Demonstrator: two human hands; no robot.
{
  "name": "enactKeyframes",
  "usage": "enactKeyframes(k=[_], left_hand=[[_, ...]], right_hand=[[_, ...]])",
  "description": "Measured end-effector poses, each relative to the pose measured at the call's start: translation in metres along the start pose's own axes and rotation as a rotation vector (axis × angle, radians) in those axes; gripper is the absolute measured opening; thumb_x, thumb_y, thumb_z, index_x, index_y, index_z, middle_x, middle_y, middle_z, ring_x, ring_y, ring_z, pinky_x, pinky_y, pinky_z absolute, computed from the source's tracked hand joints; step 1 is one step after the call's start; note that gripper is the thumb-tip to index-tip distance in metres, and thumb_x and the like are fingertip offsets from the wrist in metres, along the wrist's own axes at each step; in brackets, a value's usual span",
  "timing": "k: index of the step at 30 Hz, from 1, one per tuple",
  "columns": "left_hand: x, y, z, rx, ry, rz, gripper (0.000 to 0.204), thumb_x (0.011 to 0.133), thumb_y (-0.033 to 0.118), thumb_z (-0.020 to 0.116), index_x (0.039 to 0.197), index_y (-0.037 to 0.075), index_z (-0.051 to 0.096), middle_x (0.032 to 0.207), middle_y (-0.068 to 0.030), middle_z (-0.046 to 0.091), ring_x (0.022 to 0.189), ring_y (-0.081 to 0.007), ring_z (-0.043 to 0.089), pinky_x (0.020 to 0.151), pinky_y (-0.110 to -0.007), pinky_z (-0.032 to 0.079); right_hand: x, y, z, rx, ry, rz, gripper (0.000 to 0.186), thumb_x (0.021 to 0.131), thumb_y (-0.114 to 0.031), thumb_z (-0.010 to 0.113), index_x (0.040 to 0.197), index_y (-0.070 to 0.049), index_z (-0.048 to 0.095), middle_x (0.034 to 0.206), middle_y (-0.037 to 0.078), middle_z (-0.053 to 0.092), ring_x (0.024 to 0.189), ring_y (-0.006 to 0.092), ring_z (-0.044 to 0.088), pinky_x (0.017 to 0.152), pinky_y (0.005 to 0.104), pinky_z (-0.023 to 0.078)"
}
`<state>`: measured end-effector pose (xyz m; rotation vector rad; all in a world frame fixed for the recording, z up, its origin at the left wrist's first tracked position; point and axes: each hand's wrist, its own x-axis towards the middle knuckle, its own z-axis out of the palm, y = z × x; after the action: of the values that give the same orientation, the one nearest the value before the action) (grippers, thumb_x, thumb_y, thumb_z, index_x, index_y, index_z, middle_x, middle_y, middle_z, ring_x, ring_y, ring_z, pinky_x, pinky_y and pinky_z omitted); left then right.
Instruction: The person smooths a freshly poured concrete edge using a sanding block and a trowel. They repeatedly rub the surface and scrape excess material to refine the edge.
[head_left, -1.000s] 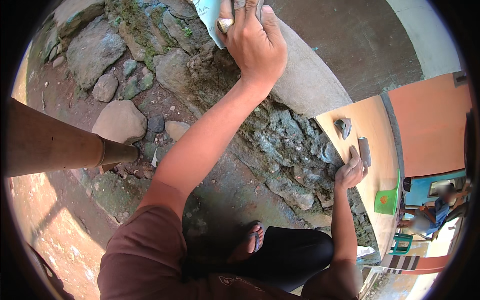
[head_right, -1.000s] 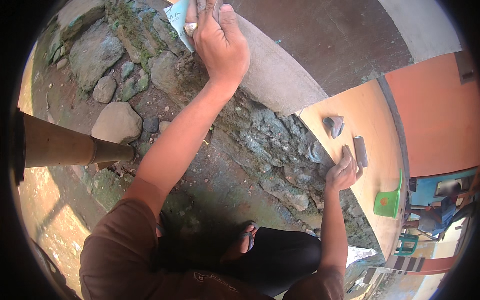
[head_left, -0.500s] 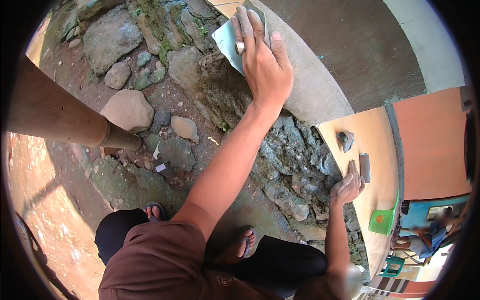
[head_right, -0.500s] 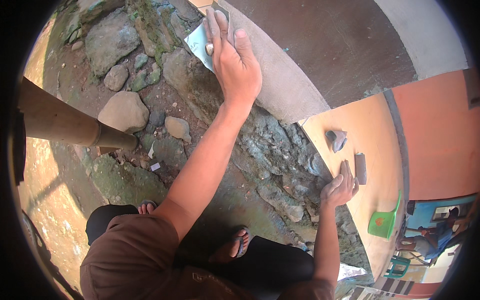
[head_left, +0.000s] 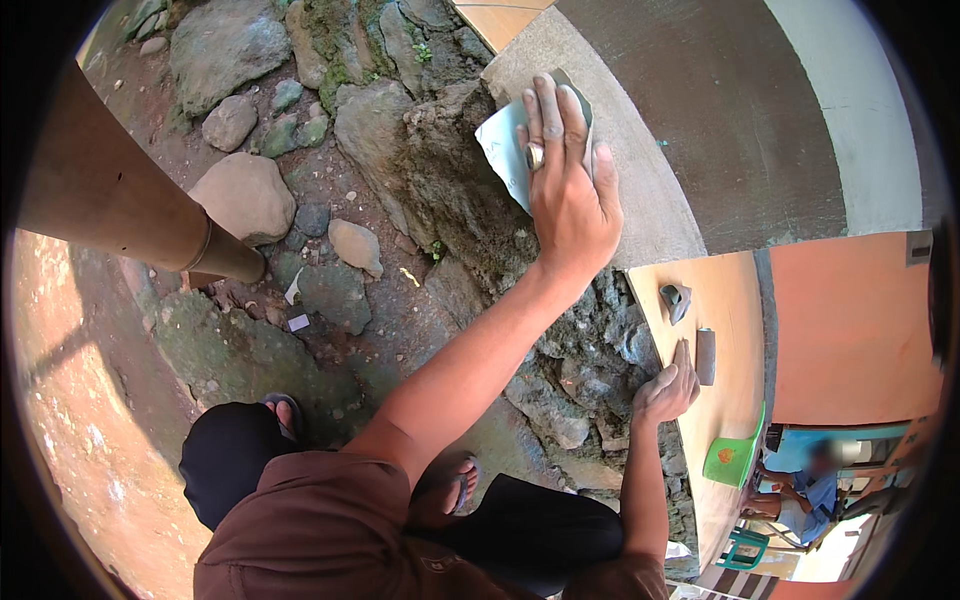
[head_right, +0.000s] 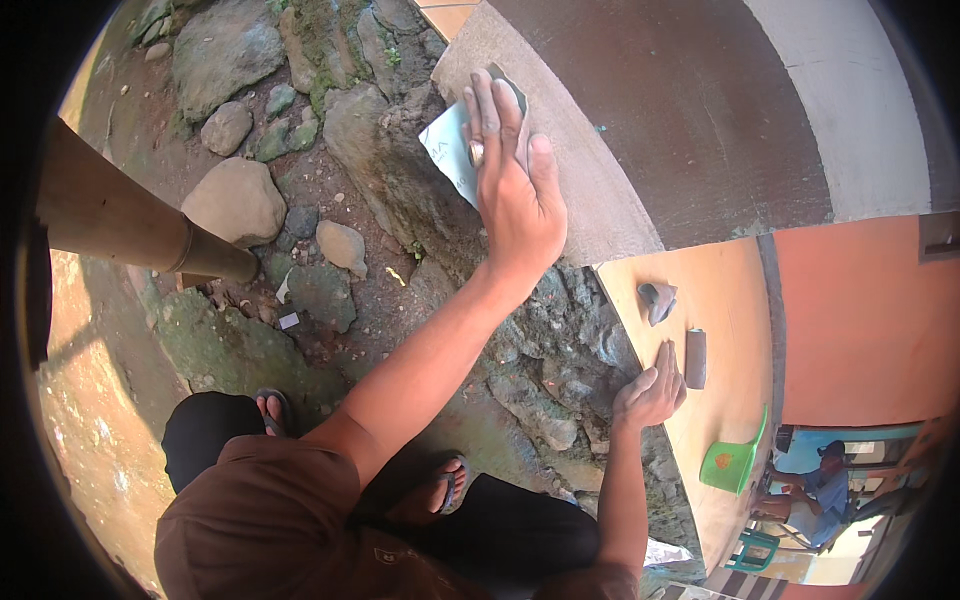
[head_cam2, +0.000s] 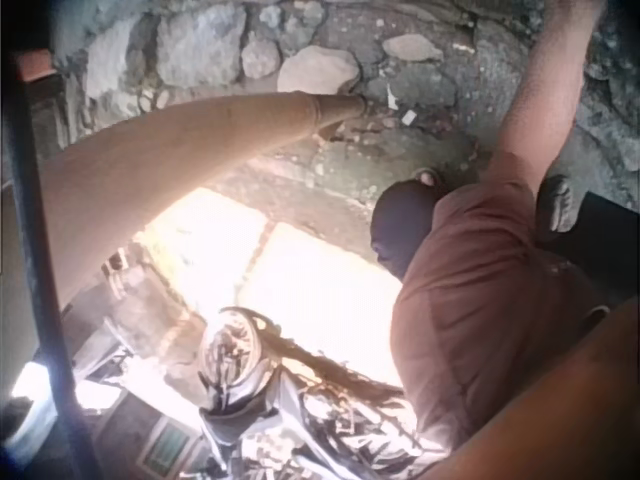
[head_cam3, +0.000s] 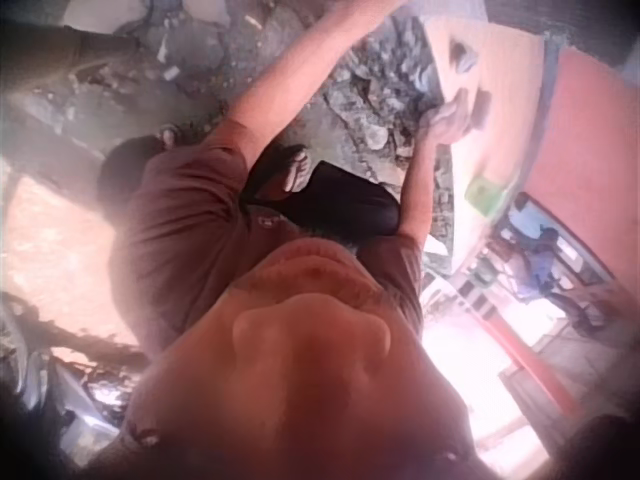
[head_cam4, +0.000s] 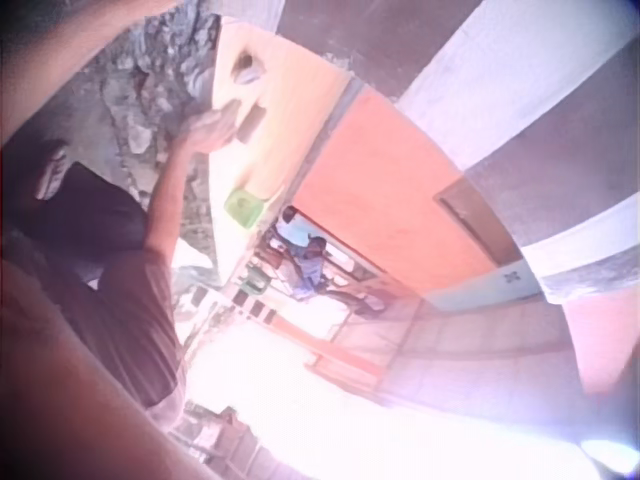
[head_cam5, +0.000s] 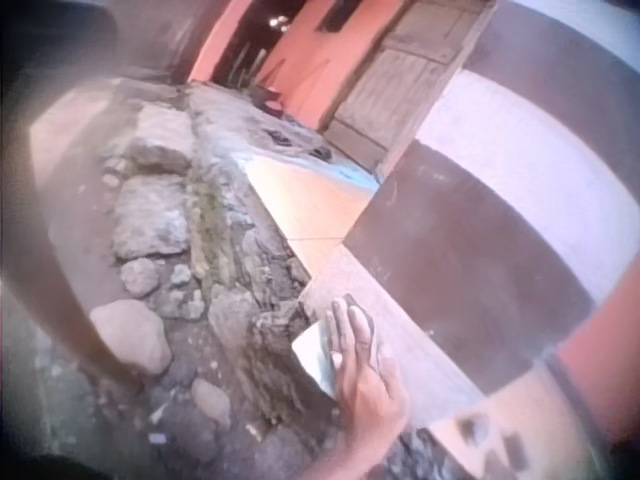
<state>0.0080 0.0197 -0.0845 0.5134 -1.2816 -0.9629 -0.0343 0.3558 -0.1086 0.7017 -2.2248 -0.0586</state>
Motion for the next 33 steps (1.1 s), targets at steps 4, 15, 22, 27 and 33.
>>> enactKeyframes(k=[4, 15, 22, 27, 33], left_hand=[[0.0, -0.006, 0.003, 0.017, -0.028, 0.023, 0.057, 0.111, 0.025, 0.035, 0.153, -0.014, 0.032, 0.162, -0.0375, 0.024, 0.153, -0.0509, 0.02, 0.124, -0.061, 0.018], [0.001, 0.008, 0.001, -0.016, -0.021, -0.056, 0.055, 0.109, 0.02, 0.039, 0.153, -0.012, 0.037, 0.161, -0.0334, 0.03, 0.152, -0.0514, 0.022, 0.124, -0.059, 0.019], [0.061, -0.021, 0.024, 0.04, 0.291, 0.204, 0.053, 0.107, 0.021, 0.043, 0.152, -0.007, 0.042, 0.16, -0.0322, 0.033, 0.149, -0.0461, 0.032, 0.122, -0.053, 0.023], [0.016, 0.013, 0.009, -0.007, 0.011, -0.051, 0.055, 0.109, 0.021, 0.037, 0.154, -0.009, 0.036, 0.163, -0.0295, 0.03, 0.154, -0.0435, 0.024, 0.127, -0.056, 0.015], [0.067, 0.016, 0.004, 0.016, 0.142, -0.072, 0.053, 0.108, 0.021, 0.037, 0.153, -0.008, 0.04, 0.161, -0.0284, 0.034, 0.155, -0.041, 0.025, 0.127, -0.055, 0.016]], right_hand=[[-0.002, 0.008, -0.004, 0.014, 0.012, 0.009, 0.061, 0.111, -0.036, 0.021, 0.13, -0.004, 0.07, 0.129, 0.011, 0.072, 0.117, 0.0306, 0.067, 0.105, 0.0428, 0.042], [-0.003, 0.006, -0.001, 0.04, 0.014, 0.074, 0.067, 0.112, -0.04, 0.019, 0.125, -0.002, 0.073, 0.127, 0.012, 0.073, 0.12, 0.0301, 0.066, 0.105, 0.042, 0.043], [0.003, -0.005, -0.003, 0.048, -0.016, 0.032, 0.067, 0.111, -0.04, 0.018, 0.129, -0.002, 0.07, 0.129, 0.013, 0.072, 0.12, 0.031, 0.066, 0.106, 0.0419, 0.042], [-0.003, 0.005, -0.001, 0.016, 0.03, 0.023, 0.066, 0.112, -0.039, 0.019, 0.127, -0.002, 0.072, 0.126, 0.013, 0.073, 0.117, 0.0309, 0.068, 0.104, 0.0418, 0.044], [0.001, -0.009, -0.005, 0.006, 0.018, 0.009, 0.066, 0.112, -0.039, 0.019, 0.127, -0.001, 0.072, 0.126, 0.014, 0.073, 0.117, 0.0309, 0.068, 0.103, 0.0418, 0.044]])
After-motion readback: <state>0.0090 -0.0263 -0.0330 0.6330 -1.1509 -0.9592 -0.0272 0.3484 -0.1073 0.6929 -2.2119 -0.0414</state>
